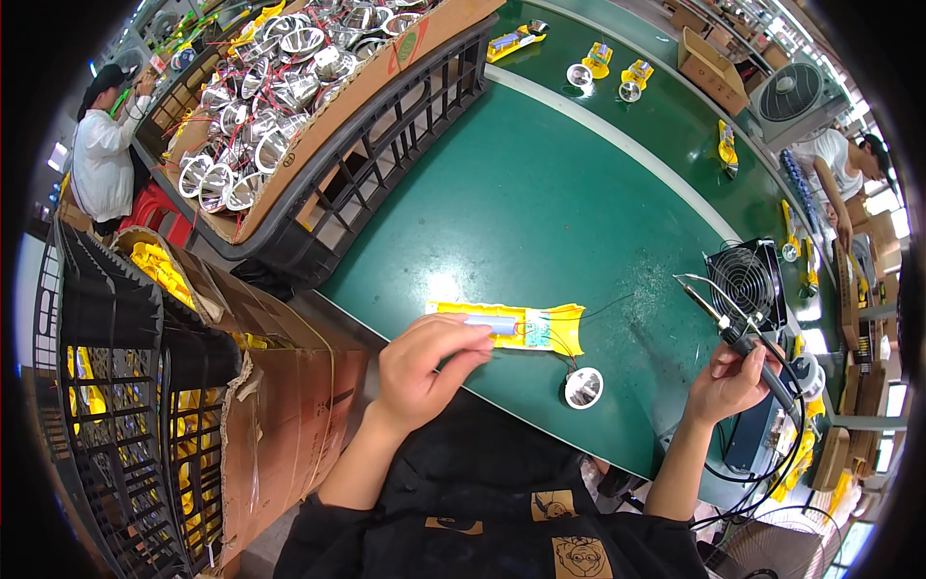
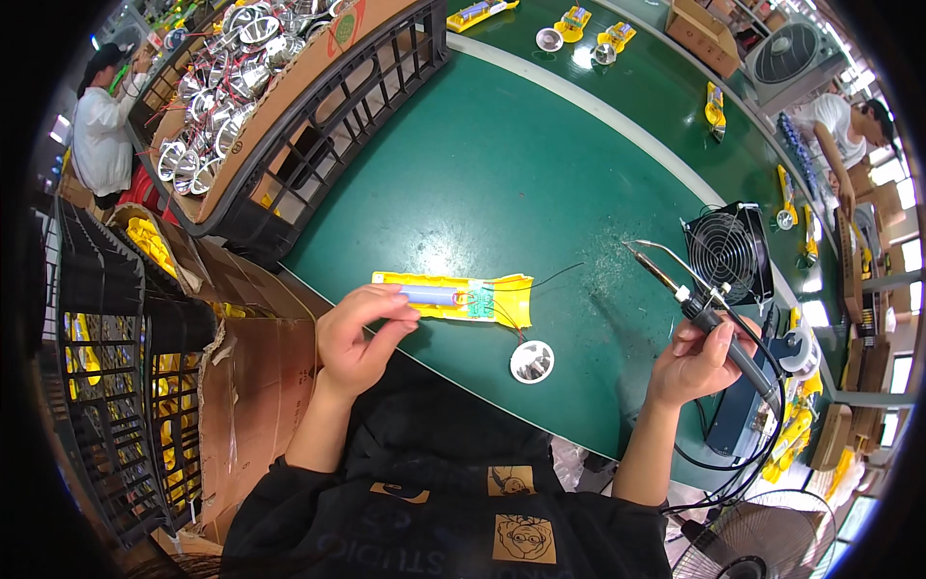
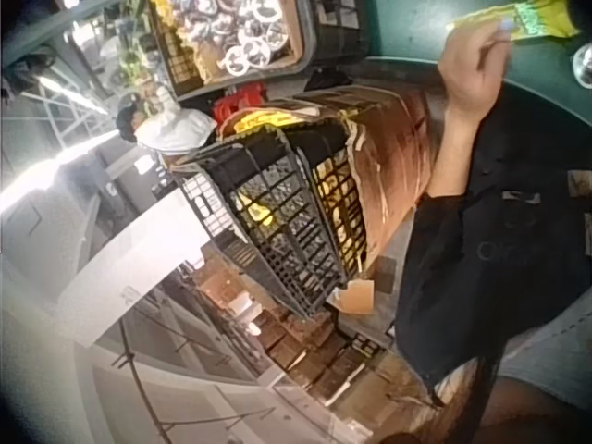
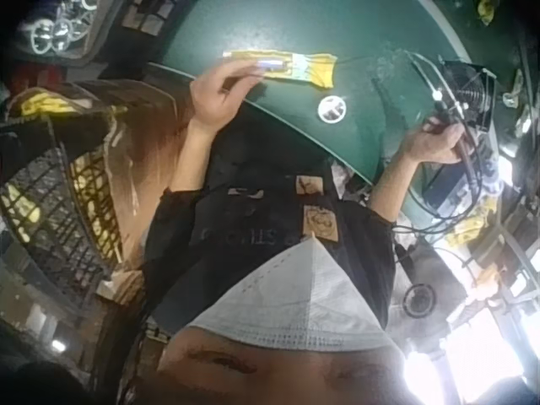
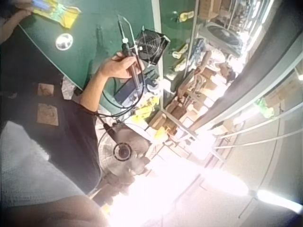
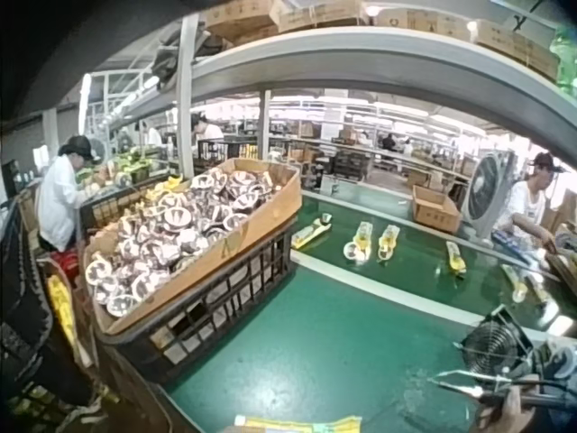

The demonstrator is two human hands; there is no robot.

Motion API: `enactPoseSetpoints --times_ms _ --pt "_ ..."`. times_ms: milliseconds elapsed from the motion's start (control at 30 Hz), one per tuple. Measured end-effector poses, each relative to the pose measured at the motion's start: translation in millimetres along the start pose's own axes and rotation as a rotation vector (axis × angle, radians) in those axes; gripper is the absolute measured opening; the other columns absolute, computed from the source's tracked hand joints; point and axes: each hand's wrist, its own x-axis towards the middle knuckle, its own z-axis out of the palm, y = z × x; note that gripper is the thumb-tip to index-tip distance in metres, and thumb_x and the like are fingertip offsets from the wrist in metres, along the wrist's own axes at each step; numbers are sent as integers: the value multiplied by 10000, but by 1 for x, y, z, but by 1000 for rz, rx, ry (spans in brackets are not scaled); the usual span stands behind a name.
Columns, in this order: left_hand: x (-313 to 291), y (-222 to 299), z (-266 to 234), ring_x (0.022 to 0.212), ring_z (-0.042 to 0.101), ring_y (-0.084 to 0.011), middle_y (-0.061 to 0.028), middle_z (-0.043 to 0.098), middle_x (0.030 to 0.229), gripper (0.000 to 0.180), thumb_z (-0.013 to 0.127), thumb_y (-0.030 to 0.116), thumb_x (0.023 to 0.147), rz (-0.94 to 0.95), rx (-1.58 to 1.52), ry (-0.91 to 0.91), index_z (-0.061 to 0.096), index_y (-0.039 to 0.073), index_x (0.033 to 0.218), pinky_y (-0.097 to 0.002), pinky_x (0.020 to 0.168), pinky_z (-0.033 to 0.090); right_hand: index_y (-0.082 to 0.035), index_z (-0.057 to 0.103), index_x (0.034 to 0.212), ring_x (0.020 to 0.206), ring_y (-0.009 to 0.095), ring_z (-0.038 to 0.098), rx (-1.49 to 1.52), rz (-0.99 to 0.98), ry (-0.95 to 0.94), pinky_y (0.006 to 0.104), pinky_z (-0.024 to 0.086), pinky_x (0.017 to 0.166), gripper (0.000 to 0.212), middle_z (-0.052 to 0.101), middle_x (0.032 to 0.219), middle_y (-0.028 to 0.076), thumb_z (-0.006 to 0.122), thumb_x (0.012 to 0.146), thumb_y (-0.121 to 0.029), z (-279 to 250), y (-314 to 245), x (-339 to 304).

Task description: The person solders wires onto circuit boards with a soldering iron, then assembles LED light fixtures by hand using the circuit boards, LED reflectors, and yellow plastic housings.

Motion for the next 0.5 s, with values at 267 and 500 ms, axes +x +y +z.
enactPoseSetpoints --times_ms 267,500 --pt "7 -10 9 620 548 -170 -38 602 712 122 655 34 625 69 49 -82 598 61 730 -268 585 414 -28 408 794 382 60 334 19 41 -110 159 240 332 147 424 537 42 446 816 -168 5 -4 -7" --pt "7 -10 14 556 472 -148 6 506 630 179 683 24 552 90 272 -187 596 82 697 -269 540 378 -28 380 796 376 63 353 103 150 -198 169 283 337 180 438 554 54 494 781 -167 13 -8 -25"
